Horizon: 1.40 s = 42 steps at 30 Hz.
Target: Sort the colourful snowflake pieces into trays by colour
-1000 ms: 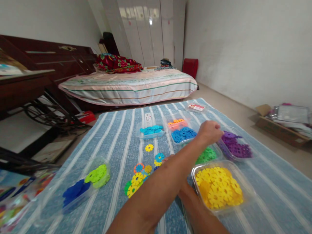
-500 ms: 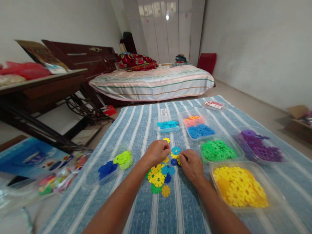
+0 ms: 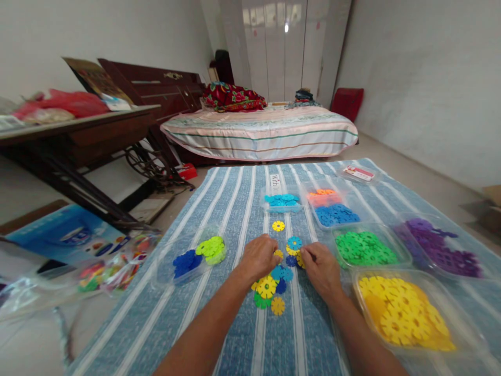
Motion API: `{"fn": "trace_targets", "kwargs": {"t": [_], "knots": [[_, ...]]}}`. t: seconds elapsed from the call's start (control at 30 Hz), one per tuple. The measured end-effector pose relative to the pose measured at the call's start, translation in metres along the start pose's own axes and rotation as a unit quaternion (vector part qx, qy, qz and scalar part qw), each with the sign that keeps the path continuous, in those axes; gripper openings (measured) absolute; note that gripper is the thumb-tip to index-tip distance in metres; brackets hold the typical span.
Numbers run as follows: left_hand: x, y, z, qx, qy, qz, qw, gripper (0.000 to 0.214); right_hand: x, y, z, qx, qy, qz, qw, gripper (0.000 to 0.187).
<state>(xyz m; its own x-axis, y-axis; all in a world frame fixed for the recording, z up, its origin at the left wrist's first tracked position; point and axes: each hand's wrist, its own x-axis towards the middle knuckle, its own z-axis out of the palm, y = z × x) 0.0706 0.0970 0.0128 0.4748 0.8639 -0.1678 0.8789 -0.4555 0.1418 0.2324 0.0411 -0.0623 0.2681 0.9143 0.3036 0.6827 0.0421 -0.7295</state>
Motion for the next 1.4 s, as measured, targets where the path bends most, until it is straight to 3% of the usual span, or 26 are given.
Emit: {"fn": "trace_targets", "kwargs": {"t": [0.27,0.57,1.03,1.4], "knots": [[0.011,-0.008,0.002,-0.134,0.017,-0.021,0.991,0.014,0.0,0.001,0.001,0.002,0.0,0.002,1.0,0.027],[0.02,-0.007,-0.007,-0.279,0.041,0.008,0.959,0.017,0.0,0.0,0.0,0.005,0.001,0.006,1.0,0.027],[-0.018,-0.03,-0.004,-0.286,0.05,-0.02,0.957,0.018,0.0,0.002,0.0,0.001,-0.003,-0.002,1.0,0.029],[-0.023,-0.033,0.0,-0.287,0.053,-0.042,0.956,0.02,-0.002,0.001,0.001,0.019,0.002,-0.007,1.0,0.028]]}}
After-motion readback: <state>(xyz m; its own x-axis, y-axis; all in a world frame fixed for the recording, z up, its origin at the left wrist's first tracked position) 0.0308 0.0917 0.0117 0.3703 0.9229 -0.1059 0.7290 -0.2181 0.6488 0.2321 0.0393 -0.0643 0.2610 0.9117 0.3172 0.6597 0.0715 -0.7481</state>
